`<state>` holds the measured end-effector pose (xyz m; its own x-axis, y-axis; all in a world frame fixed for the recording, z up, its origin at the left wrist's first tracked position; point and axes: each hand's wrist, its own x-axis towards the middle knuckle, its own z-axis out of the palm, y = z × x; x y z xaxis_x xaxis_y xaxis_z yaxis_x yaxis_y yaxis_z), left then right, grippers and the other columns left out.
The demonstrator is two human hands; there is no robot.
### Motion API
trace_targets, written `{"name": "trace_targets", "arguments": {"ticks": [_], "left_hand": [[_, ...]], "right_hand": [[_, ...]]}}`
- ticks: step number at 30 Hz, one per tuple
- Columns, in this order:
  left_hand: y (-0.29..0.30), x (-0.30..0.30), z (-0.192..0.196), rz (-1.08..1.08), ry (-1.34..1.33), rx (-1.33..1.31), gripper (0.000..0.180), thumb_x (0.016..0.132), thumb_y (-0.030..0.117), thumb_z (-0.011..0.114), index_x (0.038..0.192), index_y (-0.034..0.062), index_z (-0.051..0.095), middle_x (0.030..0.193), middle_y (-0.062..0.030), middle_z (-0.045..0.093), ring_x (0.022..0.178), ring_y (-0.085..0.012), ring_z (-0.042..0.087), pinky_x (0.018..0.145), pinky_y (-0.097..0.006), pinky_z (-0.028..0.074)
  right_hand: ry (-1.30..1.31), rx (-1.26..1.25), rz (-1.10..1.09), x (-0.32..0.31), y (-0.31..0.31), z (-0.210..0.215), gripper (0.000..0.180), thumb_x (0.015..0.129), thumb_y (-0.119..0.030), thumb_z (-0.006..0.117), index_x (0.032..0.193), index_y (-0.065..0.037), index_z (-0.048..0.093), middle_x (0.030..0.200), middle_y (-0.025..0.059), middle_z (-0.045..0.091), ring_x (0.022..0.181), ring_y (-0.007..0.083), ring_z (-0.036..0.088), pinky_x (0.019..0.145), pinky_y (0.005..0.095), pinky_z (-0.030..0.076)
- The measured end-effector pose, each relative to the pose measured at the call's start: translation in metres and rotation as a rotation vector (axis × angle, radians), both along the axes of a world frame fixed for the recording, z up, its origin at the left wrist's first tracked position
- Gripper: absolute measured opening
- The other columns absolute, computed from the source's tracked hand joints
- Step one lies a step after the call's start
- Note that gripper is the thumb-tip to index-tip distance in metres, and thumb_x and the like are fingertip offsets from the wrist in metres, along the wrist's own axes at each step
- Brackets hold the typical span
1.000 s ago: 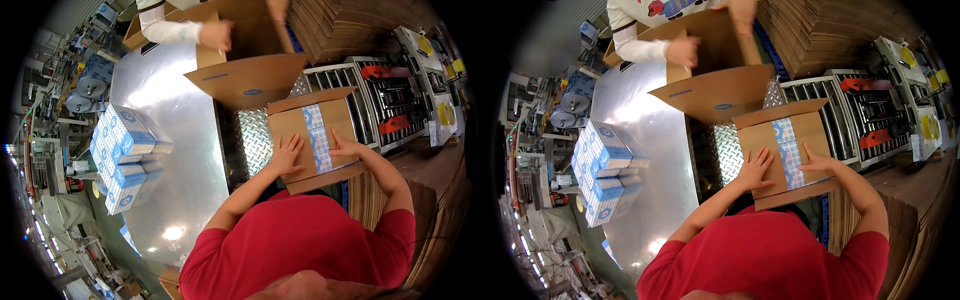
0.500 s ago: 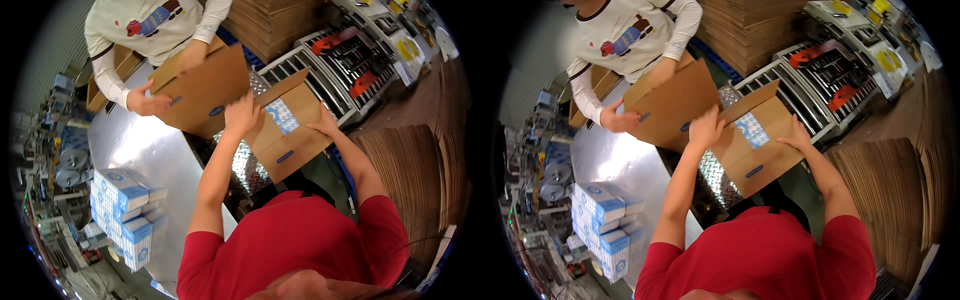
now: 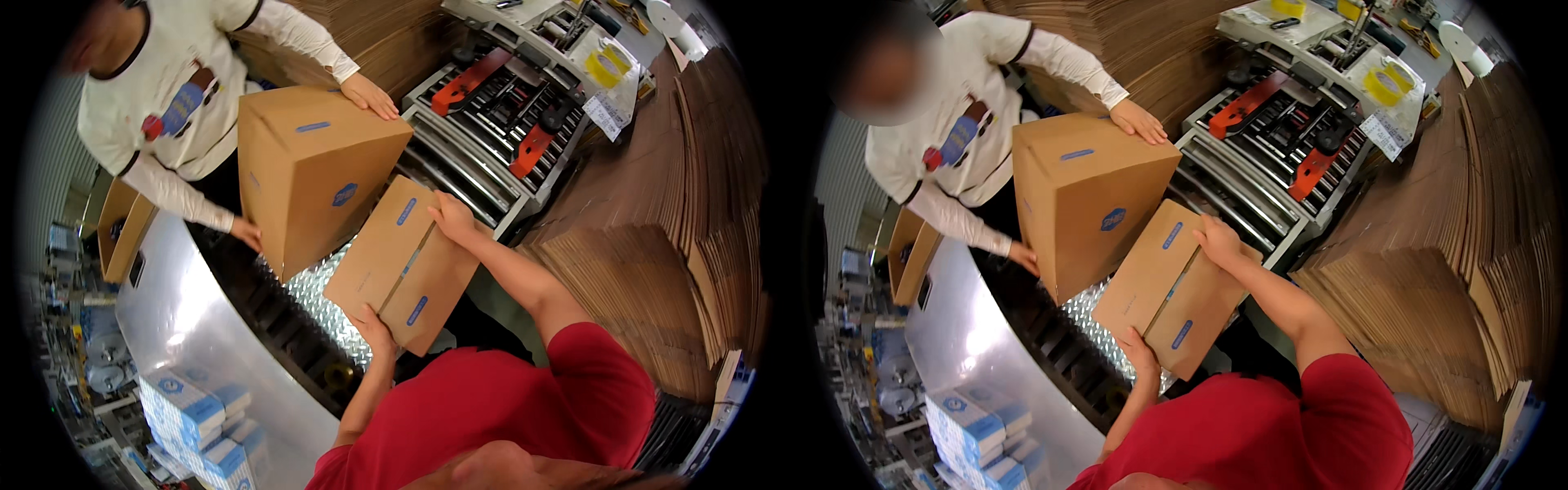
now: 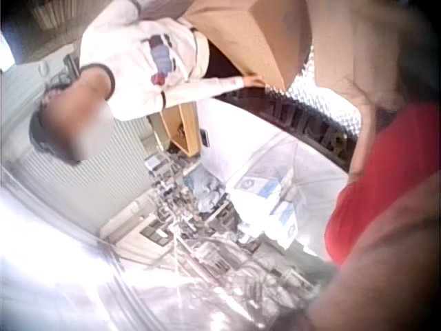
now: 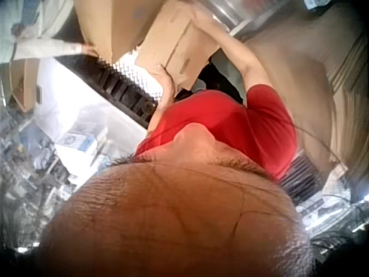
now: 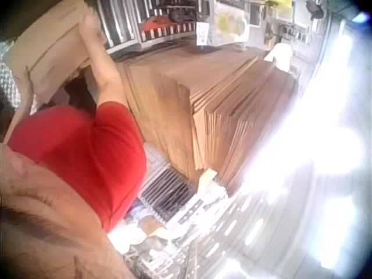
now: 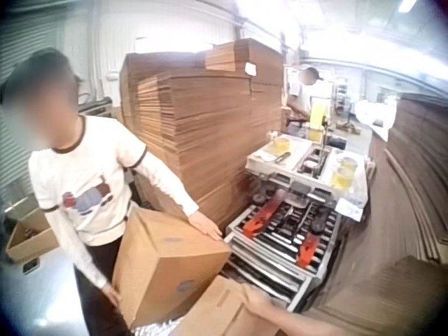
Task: The person packs blue and white rectangular boxes into cardboard shipping boxes on a metal table, folds the box flaps closed, and places them onto a conveyor belt.
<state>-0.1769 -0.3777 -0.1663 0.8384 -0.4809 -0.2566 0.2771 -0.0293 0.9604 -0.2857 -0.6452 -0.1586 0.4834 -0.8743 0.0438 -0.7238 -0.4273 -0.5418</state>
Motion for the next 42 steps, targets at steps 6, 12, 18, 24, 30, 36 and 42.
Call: {"name": "trace_targets", "arguments": {"ticks": [6, 12, 18, 24, 30, 36, 42], "left_hand": [[-0.153, -0.053, 0.017, 0.071, 0.198, -0.178, 0.063, 0.091, 0.011, 0.052, 0.14, 0.005, 0.014, 0.138, -0.0127, 0.03, 0.122, -0.0243, 0.037, 0.103, -0.036, 0.03], [-0.344, -0.063, -0.004, -0.085, -0.023, -0.112, 0.072, 0.088, 0.005, 0.053, 0.142, 0.0009, 0.006, 0.14, -0.0169, 0.026, 0.126, -0.0256, 0.032, 0.104, -0.036, 0.027], [-0.469, -0.094, -0.021, -0.131, -0.261, -0.067, 0.082, 0.084, 0.014, 0.059, 0.139, -0.0075, 0.002, 0.142, -0.0275, 0.02, 0.131, -0.0357, 0.025, 0.107, -0.039, 0.021], [-0.494, -0.063, -0.051, -0.559, -0.066, 0.071, 0.077, 0.09, 0.045, 0.041, 0.143, 0.0036, 0.004, 0.141, -0.0221, 0.026, 0.128, -0.0331, 0.03, 0.105, -0.038, 0.024], [-0.265, -0.064, -0.186, -1.369, -0.437, 0.183, 0.038, 0.096, 0.036, 0.036, 0.105, 0.004, 0.053, 0.099, -0.0141, 0.056, 0.095, -0.0255, 0.053, 0.088, -0.038, 0.039], [0.022, -0.002, -0.182, -1.822, -0.367, 1.065, 0.041, 0.085, 0.03, 0.051, 0.121, 0.0101, 0.051, 0.117, -0.0162, 0.052, 0.107, -0.031, 0.051, 0.093, -0.038, 0.04], [0.085, 0.037, -0.129, -1.555, -0.298, 0.949, 0.045, 0.086, 0.036, 0.048, 0.118, 0.0036, 0.053, 0.111, -0.0213, 0.057, 0.102, -0.0334, 0.056, 0.088, -0.039, 0.043]], "right_hand": [[0.024, -0.102, 0.11, -0.008, -0.166, 0.012, 0.041, 0.083, -0.026, 0.056, 0.118, -0.005, 0.049, 0.115, 0.0176, 0.054, 0.099, 0.0331, 0.055, 0.084, 0.0418, 0.045], [0.184, -0.395, 0.142, -0.051, -0.259, 0.016, 0.052, 0.086, -0.021, 0.047, 0.134, -0.004, 0.037, 0.144, 0.0144, 0.029, 0.134, 0.0274, 0.025, 0.111, 0.0398, 0.017], [-0.166, -0.328, 0.084, -0.091, -0.293, 0.006, 0.048, 0.083, -0.016, 0.052, 0.126, 0.003, 0.042, 0.136, 0.0196, 0.037, 0.127, 0.0324, 0.033, 0.106, 0.0426, 0.026], [-0.617, -0.03, 0.118, -0.093, -0.107, 0.042, 0.042, 0.082, -0.005, 0.055, 0.122, 0.001, 0.047, 0.126, 0.0197, 0.046, 0.119, 0.0341, 0.043, 0.1, 0.0402, 0.034], [-0.084, -0.155, 0.199, -0.236, 0.028, 0.146, 0.007, 0.076, -0.016, 0.067, 0.08, -0.011, 0.065, 0.083, 0.0069, 0.063, 0.078, 0.0248, 0.061, 0.07, 0.0355, 0.048], [0.455, -1.271, -0.678, -0.362, 0.074, 0.442, 0.045, 0.087, -0.035, 0.056, 0.117, -0.002, 0.05, 0.117, 0.015, 0.054, 0.105, 0.0245, 0.054, 0.089, 0.0341, 0.042], [0.904, -1.321, -0.796, -0.368, 0.049, 0.505, 0.063, 0.078, -0.055, 0.059, 0.113, -0.003, 0.057, 0.104, 0.0148, 0.063, 0.1, 0.0299, 0.058, 0.084, 0.0372, 0.045]]}}
